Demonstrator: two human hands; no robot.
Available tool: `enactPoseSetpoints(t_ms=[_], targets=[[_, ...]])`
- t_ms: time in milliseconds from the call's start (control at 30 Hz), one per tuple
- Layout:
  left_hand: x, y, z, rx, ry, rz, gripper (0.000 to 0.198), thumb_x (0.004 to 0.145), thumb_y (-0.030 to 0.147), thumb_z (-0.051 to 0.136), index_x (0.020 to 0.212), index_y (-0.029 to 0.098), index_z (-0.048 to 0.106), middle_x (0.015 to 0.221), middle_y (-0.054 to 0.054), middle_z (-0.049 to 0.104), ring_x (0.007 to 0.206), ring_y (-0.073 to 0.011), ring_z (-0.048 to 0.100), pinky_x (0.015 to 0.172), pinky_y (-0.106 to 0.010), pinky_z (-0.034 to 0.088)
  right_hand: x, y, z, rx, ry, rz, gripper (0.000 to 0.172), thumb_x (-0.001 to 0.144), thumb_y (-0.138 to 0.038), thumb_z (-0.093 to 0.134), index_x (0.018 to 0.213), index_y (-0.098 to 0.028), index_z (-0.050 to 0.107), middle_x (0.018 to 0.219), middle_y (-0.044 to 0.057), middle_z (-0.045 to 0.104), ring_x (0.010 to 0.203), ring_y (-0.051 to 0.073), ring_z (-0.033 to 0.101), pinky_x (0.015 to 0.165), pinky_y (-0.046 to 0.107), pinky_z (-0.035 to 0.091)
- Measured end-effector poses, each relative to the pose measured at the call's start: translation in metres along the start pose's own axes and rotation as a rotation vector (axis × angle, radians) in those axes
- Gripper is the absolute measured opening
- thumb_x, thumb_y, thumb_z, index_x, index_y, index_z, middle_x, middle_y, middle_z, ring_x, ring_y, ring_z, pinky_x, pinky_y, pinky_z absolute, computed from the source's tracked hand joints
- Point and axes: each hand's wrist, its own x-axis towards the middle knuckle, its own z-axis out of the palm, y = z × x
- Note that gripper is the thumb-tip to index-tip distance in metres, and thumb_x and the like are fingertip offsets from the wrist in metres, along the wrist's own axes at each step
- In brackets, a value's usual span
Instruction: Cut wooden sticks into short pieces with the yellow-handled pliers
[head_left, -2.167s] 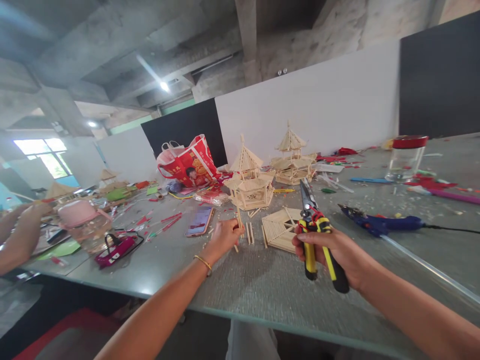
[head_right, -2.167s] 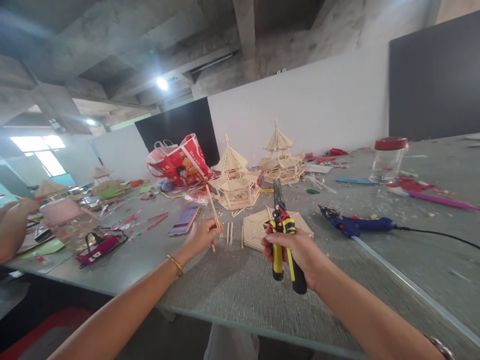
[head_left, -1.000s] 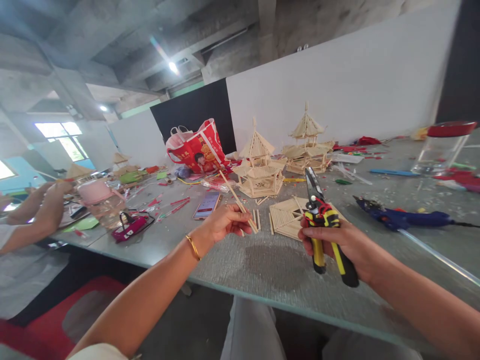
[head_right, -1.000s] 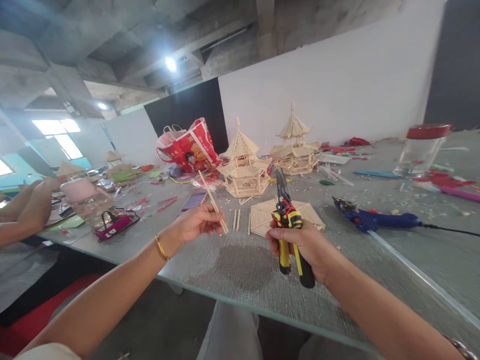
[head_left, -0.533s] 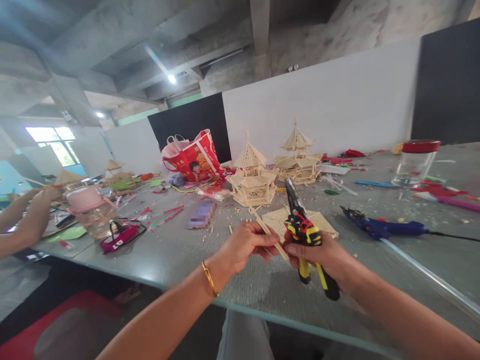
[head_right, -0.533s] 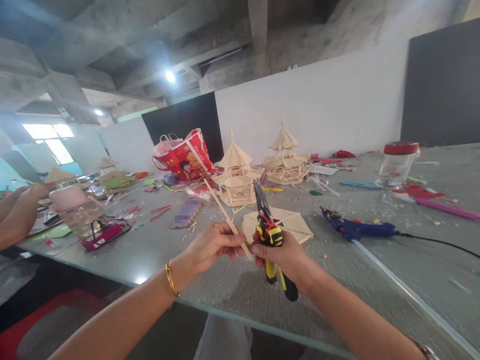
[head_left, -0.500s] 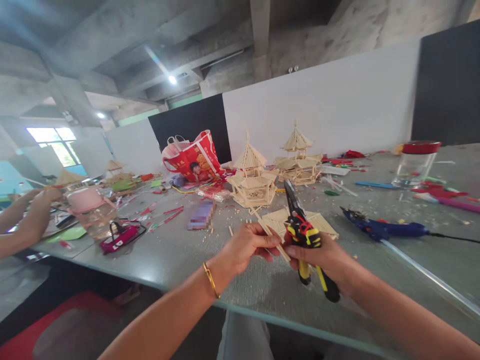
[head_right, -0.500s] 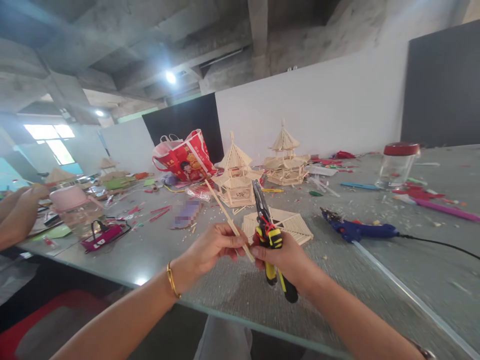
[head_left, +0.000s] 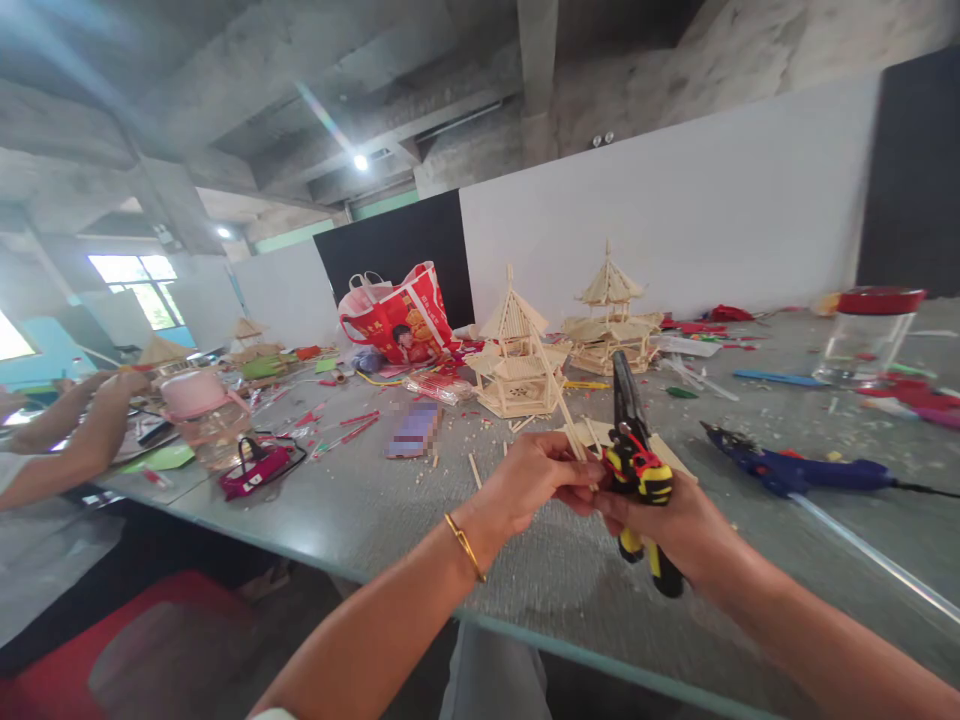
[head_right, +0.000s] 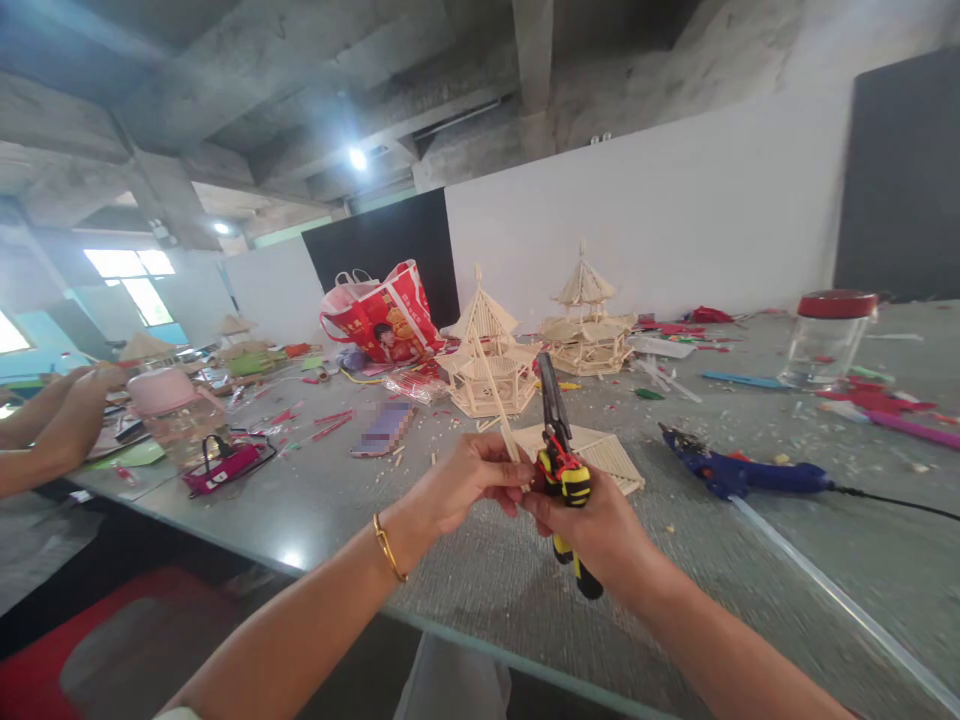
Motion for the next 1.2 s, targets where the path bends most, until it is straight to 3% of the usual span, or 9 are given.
enactPoseSetpoints(t_ms=[167, 367, 567, 767, 1200], targets=[[0.005, -0.008, -0.005, -0.11, -0.033, 0.011, 0.028, 0.059, 0.033, 0.073, 0.071, 0.01, 0.062, 0.061, 0.0, 0.056, 0.052, -0.0069, 0.053, 0.053, -0.022, 0.046, 0.002, 0.004, -0.001, 0.056, 0.01, 0.036, 0.033, 0.056, -0.046, 0.071, 0.066, -0.018, 0.055, 0.047, -0.001, 0.053, 0.042, 0.012, 0.047, 0.04, 0.024, 0.037], [0.011, -0.011, -0.008, 0.002, 0.007, 0.052, 0.029, 0.055, 0.034, 0.075, 0.064, 0.01, 0.061, 0.054, 0.001, 0.056, 0.047, -0.0053, 0.049, 0.048, -0.018, 0.04, 0.006, 0.013, 0.003, -0.008, 0.039, 0.04, 0.033, 0.057, -0.047, 0.07, 0.066, -0.019, 0.055, 0.044, -0.003, 0.05, 0.039, 0.01, 0.044, 0.037, 0.023, 0.035], [0.016, -0.014, -0.026, -0.084, 0.028, -0.036, 0.031, 0.054, 0.034, 0.076, 0.063, 0.011, 0.058, 0.053, 0.0, 0.058, 0.045, -0.0075, 0.053, 0.048, -0.02, 0.043, 0.004, 0.015, 0.0, -0.151, 0.044, -0.137, 0.029, 0.065, -0.045, 0.065, 0.076, -0.02, 0.056, 0.066, 0.002, 0.061, 0.056, 0.013, 0.056, 0.051, 0.025, 0.047], [0.024, -0.019, -0.038, -0.255, 0.02, -0.13, 0.014, 0.065, 0.02, 0.07, 0.068, 0.011, 0.06, 0.057, -0.002, 0.061, 0.049, -0.0087, 0.057, 0.05, -0.021, 0.046, -0.001, 0.008, -0.013, -0.458, 0.116, -0.395, 0.021, 0.072, -0.033, 0.062, 0.086, -0.021, 0.051, 0.079, 0.002, 0.06, 0.069, 0.015, 0.057, 0.065, 0.028, 0.047], [0.024, -0.021, -0.033, -0.284, -0.013, -0.12, 0.008, 0.072, 0.013, 0.065, 0.071, 0.01, 0.058, 0.055, -0.001, 0.062, 0.047, -0.0082, 0.059, 0.049, -0.018, 0.049, 0.001, 0.008, -0.012, -0.609, 0.125, -0.402, 0.022, 0.073, -0.033, 0.061, 0.088, -0.021, 0.049, 0.076, 0.001, 0.06, 0.065, 0.015, 0.057, 0.062, 0.028, 0.044]])
